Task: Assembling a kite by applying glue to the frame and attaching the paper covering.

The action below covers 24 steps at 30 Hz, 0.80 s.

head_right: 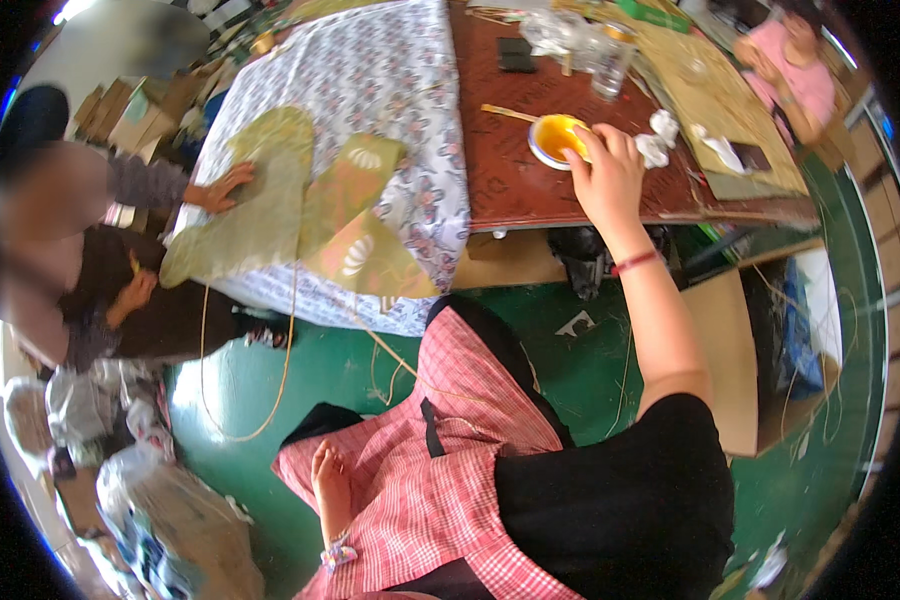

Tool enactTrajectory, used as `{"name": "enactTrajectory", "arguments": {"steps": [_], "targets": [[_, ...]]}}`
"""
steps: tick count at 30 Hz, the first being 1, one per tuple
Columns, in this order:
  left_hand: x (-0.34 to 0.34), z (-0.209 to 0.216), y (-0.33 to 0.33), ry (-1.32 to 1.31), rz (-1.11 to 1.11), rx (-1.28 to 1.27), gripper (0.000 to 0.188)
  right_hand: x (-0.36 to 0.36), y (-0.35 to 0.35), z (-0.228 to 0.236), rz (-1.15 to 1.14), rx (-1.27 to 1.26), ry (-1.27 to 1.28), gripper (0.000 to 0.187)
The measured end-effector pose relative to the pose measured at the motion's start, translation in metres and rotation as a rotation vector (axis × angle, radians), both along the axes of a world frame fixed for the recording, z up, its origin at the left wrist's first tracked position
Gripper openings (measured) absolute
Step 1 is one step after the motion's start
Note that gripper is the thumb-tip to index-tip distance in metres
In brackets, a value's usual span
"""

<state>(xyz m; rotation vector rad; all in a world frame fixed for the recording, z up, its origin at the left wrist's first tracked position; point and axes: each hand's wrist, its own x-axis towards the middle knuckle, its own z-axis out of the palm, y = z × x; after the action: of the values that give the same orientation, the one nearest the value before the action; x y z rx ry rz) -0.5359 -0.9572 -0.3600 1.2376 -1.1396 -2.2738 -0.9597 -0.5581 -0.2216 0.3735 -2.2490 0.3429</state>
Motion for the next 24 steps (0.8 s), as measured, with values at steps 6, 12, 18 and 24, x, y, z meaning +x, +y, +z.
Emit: {"name": "enactTrajectory", "arguments": {"steps": [6, 12, 18, 24], "targets": [[-0.007, 0.009, -0.015, 0.088, -0.058, 0.028, 0.025, 0.023, -0.092, 0.022, 0.523, -0.188, -0.216, 0.011], [0.001, 0.026, -0.045, 0.063, -0.021, -0.051, 0.026, -0.010, -0.197, 0.018, 0.765, -0.159, -0.523, 0.017], [0.009, 0.000, -0.099, 0.043, 0.187, -0.401, 0.025, -0.063, -0.290, -0.001, 0.734, -0.043, -0.667, 0.018], [0.001, -0.040, -0.105, -0.099, 0.271, -0.503, 0.017, -0.112, -0.378, -0.040, 0.656, -0.200, -0.595, 0.025]]}}
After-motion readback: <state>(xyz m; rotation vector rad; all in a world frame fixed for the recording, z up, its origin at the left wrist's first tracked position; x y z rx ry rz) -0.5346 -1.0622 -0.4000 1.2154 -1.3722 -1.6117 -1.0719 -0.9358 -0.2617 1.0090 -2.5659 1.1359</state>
